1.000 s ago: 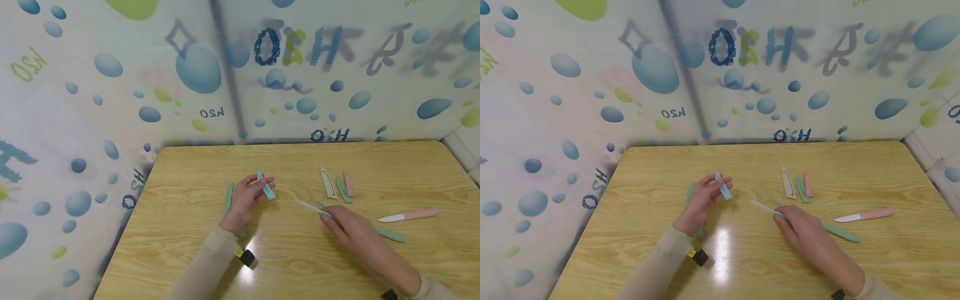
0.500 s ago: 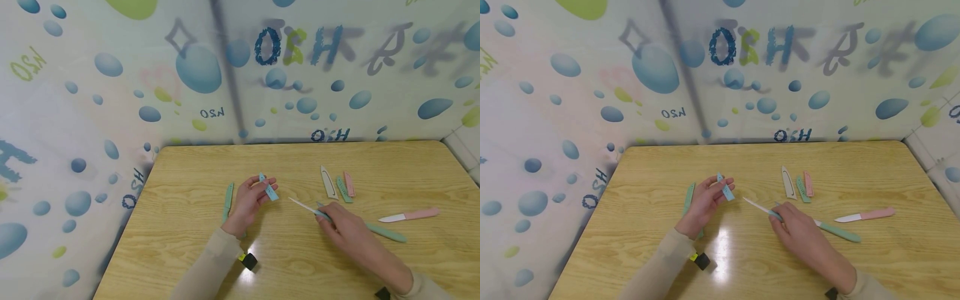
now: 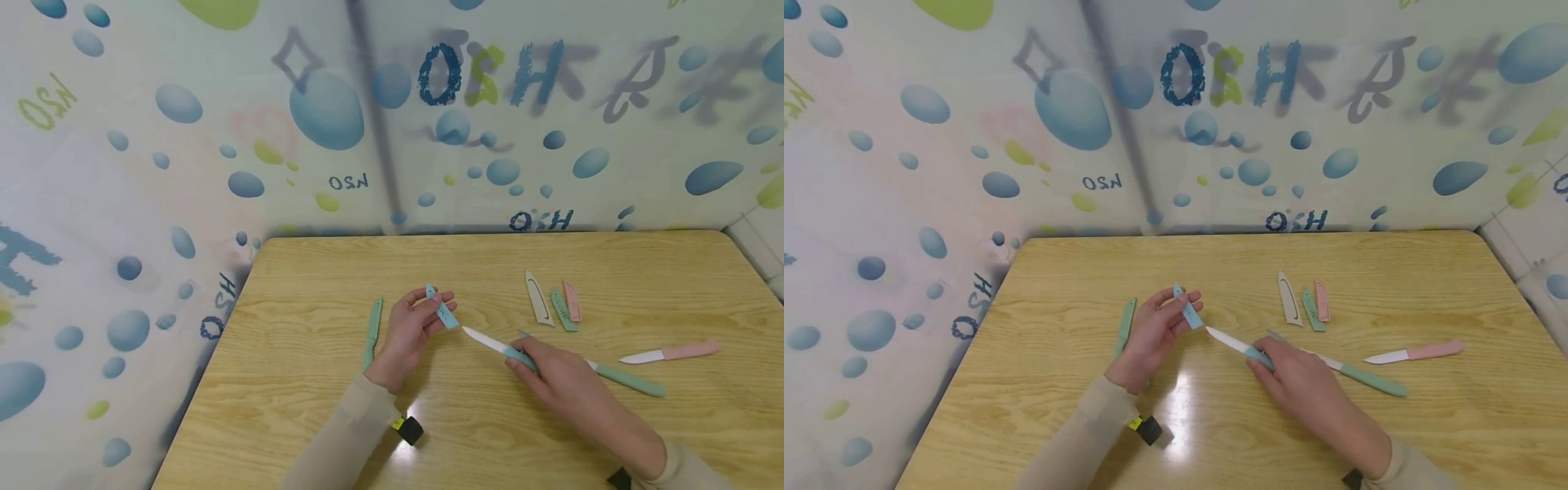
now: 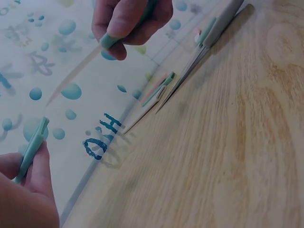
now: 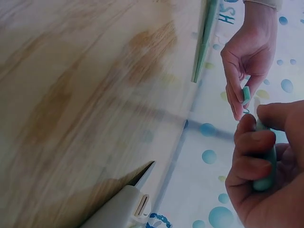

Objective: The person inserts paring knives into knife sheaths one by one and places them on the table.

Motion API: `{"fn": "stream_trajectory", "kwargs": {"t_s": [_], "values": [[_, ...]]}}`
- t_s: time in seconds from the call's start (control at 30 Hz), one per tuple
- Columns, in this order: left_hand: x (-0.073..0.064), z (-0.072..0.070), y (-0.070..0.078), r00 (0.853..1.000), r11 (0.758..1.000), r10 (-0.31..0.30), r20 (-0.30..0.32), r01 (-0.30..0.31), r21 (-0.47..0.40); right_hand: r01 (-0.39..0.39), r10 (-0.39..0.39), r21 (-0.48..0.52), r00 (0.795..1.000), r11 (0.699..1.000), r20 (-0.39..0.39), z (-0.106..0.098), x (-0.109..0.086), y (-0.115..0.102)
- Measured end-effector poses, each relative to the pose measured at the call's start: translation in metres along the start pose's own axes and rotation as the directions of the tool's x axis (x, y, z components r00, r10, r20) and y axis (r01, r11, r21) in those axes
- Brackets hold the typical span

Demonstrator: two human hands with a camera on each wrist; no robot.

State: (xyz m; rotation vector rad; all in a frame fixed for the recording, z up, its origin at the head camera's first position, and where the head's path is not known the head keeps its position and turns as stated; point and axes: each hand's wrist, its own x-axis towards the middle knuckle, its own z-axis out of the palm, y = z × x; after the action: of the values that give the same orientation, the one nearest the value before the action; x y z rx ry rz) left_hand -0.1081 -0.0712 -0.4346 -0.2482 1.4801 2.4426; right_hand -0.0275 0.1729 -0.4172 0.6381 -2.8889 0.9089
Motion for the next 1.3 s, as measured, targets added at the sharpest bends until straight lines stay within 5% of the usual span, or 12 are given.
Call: {"fn": "stream_trajectory", "kwargs": {"t_s": [0.87, 1.3], "values": [[-0.005, 0.006, -0.012, 1.000, 1.000, 0.012, 0.001, -0.012, -0.028, 0.041, -0.041, 0.001, 0.998, 0.999, -0.045, 0.006, 0.002, 0.000], [-0.010, 0.008, -0.017, 0.998, 0.999, 0.047, -0.032, -0.047, -0.004, -0.001, 0.000, -0.031, 0.999, 1.000, -0.043, 0.011, 0.005, -0.006]]}}
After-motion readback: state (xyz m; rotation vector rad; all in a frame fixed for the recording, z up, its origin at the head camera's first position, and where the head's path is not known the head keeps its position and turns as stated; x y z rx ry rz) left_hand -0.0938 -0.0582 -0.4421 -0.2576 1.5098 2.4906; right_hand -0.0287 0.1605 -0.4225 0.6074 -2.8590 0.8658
